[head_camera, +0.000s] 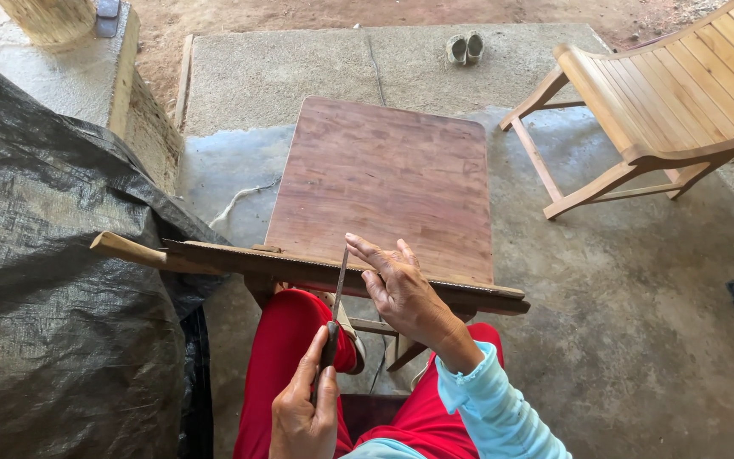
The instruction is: Using a metal file to smooth or refine the edge of a wooden board intended for furniture assembly.
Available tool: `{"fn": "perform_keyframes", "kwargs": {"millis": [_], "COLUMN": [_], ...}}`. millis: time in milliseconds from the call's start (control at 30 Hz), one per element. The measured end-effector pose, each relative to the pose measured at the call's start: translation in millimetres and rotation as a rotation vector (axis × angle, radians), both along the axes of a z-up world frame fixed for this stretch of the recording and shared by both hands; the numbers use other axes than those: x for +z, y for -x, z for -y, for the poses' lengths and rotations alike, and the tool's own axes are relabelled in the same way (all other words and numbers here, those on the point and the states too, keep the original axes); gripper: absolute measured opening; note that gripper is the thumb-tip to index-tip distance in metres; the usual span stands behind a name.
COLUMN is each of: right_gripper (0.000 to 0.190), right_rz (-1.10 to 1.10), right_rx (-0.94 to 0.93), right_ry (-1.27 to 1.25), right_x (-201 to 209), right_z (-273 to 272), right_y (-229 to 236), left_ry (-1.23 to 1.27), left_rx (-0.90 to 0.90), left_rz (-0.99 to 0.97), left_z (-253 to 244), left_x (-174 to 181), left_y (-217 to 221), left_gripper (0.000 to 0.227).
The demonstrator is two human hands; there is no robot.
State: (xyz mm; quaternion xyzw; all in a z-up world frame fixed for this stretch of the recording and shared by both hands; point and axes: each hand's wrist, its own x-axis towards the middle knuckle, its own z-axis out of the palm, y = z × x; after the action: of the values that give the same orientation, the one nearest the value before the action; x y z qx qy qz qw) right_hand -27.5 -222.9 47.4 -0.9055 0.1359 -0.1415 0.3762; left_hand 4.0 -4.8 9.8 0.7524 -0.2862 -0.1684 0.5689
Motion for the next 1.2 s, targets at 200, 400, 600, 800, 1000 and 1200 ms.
{"fn": "perform_keyframes", "kwargs": {"millis": [200,400,600,800,1000,1200], "right_gripper": [0.056,0.053,0.052,0.051,0.052,0.052], "right_rz": [-0.011,-0.032,-0.054,-0.057,-0.025,-0.038], "right_rx": [0.007,0.012,0.014,0.023,0.033,0.004], "right_ry": [0.015,0.009,-0.011,-0.023,-0.03,-0.009], "right_x": [-5.9,-12.3,-13.8,-12.5,-19.5,-14.3], "right_z": [2.2,6.3,9.2,12.1,20.1,16.2], "right_y": [-1.1,-6.0,-6.6,-8.1,-10.8,-10.5], "left_ry": [0.007,-0.115,-0.089,-0.093,0.019,-0.12], "left_rx": [0.008,0.043,0.031,0.039,0.0,0.042], "left_rz": [-0.035,-0.221,-0.21,-0.209,-0.051,-0.198], "left_z": [-0.9,-1.8,-1.1,3.1,6.2,4.8], "left_x": [3.5,6.5,3.4,7.1,2.5,4.9], "left_y": [2.0,0.2,-0.2,-3.2,-3.3,-4.3], "left_gripper": [0.053,0.054,0.054,0.054,0.053,0.055]}}
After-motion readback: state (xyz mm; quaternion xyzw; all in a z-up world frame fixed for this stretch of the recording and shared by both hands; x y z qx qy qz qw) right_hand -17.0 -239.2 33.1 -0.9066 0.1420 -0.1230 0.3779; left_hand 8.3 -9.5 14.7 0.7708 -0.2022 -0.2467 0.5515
